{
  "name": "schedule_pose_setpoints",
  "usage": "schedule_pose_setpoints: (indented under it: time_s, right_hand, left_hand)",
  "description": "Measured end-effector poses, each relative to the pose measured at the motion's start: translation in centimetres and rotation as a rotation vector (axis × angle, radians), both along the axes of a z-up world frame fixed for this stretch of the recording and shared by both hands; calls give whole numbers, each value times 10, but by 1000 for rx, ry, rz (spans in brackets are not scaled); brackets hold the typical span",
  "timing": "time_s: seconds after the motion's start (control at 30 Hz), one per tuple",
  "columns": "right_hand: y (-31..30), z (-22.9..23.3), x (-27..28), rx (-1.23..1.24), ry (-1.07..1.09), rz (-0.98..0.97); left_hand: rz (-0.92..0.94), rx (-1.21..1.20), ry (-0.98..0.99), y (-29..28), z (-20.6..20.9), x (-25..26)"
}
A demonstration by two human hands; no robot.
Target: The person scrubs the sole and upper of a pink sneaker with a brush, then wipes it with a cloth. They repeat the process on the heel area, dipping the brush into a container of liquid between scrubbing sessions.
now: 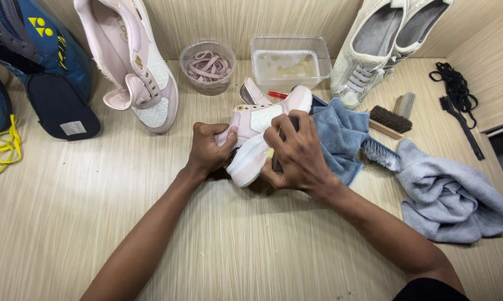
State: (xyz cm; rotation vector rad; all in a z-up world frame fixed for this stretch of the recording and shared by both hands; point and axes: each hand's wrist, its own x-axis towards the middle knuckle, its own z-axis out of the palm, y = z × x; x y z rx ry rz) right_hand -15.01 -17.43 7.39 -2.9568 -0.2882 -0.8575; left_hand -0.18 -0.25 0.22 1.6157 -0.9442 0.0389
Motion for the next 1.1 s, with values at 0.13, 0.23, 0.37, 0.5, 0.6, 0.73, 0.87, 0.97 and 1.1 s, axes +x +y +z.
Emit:
schedule_pose_setpoints:
  time_s: [0.13, 0.23, 0.37, 0.5, 0.6, 0.73, 0.87, 0.97, 1.1]
  right_hand:
    - [-48, 5, 22, 90, -54, -204]
    - [-26, 16, 21, 136, -68, -448]
    - [3, -4, 9, 74, 25, -149]
    - [-48, 10, 35, 187, -109, -291]
    - [33, 8, 7, 55, -14, -172]
    - [52, 12, -6, 171, 116, 123]
    - [18, 20, 11, 17, -3, -278]
    - [60, 16, -6, 35, 67, -124]
    - [40, 2, -1, 51, 149, -194]
  left_hand:
    - [22, 24, 6, 4, 2, -7]
    - [2, 0, -37, 3, 9, -8]
    - [66, 11, -10, -1, 4, -5]
    - [95, -16, -33, -3, 9, -15]
    - [103, -5, -35, -3, 3, -14]
    - [94, -6, 0, -3, 10, -14]
    - [105, 14, -19, 1, 10, -27]
    - [104, -4, -55, -4, 5, -17]
    - [121, 14, -41, -2, 2, -26]
